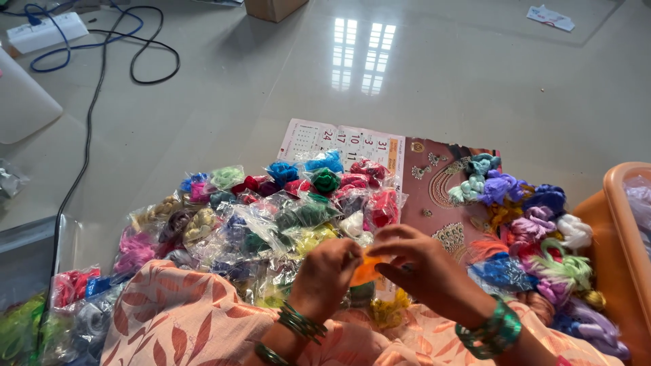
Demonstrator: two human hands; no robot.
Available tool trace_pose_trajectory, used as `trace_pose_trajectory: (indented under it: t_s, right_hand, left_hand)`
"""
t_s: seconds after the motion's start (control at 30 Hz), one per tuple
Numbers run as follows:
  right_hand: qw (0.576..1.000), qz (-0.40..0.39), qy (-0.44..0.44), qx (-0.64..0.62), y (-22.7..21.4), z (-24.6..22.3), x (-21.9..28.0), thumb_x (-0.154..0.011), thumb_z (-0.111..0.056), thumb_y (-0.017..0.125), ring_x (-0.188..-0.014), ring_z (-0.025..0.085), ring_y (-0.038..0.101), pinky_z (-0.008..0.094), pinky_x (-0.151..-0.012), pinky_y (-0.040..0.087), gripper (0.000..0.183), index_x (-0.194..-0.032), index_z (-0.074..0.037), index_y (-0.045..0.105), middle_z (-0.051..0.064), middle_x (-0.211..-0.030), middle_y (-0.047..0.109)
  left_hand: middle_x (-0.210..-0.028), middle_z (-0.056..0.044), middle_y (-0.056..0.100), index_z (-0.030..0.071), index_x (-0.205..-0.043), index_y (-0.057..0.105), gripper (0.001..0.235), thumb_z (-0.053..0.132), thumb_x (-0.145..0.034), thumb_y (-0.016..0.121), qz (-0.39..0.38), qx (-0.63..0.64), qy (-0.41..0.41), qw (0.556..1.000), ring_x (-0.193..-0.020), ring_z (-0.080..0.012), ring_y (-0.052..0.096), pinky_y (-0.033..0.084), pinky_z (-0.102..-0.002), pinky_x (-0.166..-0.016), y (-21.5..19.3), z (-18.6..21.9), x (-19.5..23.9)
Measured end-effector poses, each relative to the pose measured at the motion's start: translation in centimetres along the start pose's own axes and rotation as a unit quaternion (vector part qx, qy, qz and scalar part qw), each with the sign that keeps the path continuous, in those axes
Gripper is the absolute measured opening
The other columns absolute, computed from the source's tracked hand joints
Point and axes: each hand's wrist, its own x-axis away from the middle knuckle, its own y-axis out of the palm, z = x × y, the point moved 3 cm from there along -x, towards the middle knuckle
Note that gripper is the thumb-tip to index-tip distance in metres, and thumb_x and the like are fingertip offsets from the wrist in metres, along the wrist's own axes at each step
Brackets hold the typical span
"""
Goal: The person sits on the floor and packs colorful knotted fabric or yarn bundles into small clear plastic bags, one bundle at a time, placing each filled bag with the growing pile of packed bundles on the cloth in front of them.
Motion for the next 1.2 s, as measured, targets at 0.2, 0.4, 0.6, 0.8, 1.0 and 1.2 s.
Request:
trace_pose_trajectory:
  t_s: [0.2,0.4,0.6,0.8,1.0,1.2]
  right_hand:
    - [0.973,0.147,-0.004,-0.179,-4.8,3.4,0.4,-0.093,-0.011,0.067,-0.106,0.012,0.073,0.030,-0.089,0.063,0.024,-0.114,-0.004,0.075,0.007,-0.122,0.072]
    - [0.937,0.209,0.181,-0.212,-6.2,7.7,0.9,-0.096,-0.014,0.066,-0.090,0.014,0.071,0.030,-0.078,0.057,0.027,-0.117,-0.004,0.079,0.007,-0.100,0.080]
    - [0.940,0.195,0.189,-0.208,-5.6,8.0,0.4,-0.092,-0.013,0.067,-0.089,0.009,0.071,0.026,-0.077,0.059,0.028,-0.115,-0.003,0.080,0.004,-0.101,0.082]
    - [0.941,0.182,0.245,-0.146,-7.3,6.7,0.0,-0.090,-0.017,0.068,-0.086,0.009,0.073,0.025,-0.074,0.059,0.028,-0.112,-0.004,0.081,0.004,-0.096,0.083]
    - [0.952,0.185,0.204,-0.136,-11.5,8.1,2.4,-0.090,-0.020,0.070,-0.091,0.010,0.074,0.025,-0.078,0.060,0.032,-0.116,-0.004,0.078,0.005,-0.101,0.082]
    - [0.870,0.394,0.297,0.008,-20.4,29.6,20.2,-0.100,-0.018,0.071,-0.081,0.011,0.066,0.026,-0.071,0.053,0.027,-0.119,0.000,0.076,0.005,-0.097,0.075]
  left_hand:
    - [-0.080,-0.009,0.075,0.003,-0.092,0.073,0.008,0.008,-0.091,0.067,-0.045,0.269,-0.202,0.941,-0.067,-0.0147,0.070,0.058,-0.033,-0.057,-2.3,-5.5,-6.0]
    - [-0.085,-0.010,0.076,0.014,-0.090,0.075,0.009,0.020,-0.091,0.068,0.164,-0.110,-0.049,0.979,-0.078,-0.0305,0.073,0.058,-0.042,-0.071,-7.8,-9.7,-16.9]
    - [-0.089,-0.014,0.074,0.012,-0.092,0.075,0.016,0.027,-0.087,0.074,0.170,-0.287,-0.052,0.941,-0.090,-0.0361,0.071,0.055,-0.049,-0.083,-4.0,-24.2,-20.7]
    - [-0.103,-0.014,0.076,0.015,-0.097,0.082,0.015,0.019,-0.085,0.073,0.008,-0.238,-0.179,0.955,-0.098,-0.0360,0.072,0.057,-0.046,-0.086,-2.3,-30.3,-19.5]
    - [-0.103,-0.014,0.081,0.014,-0.105,0.083,0.025,0.023,-0.083,0.075,-0.130,-0.172,-0.169,0.962,-0.093,-0.0272,0.078,0.060,-0.038,-0.088,-4.6,-24.4,-19.1]
    - [-0.104,-0.007,0.081,0.017,-0.123,0.073,0.038,0.037,-0.091,0.071,-0.221,-0.114,-0.177,0.952,-0.095,-0.0207,0.079,0.060,-0.037,-0.084,-9.8,-5.3,-11.2]
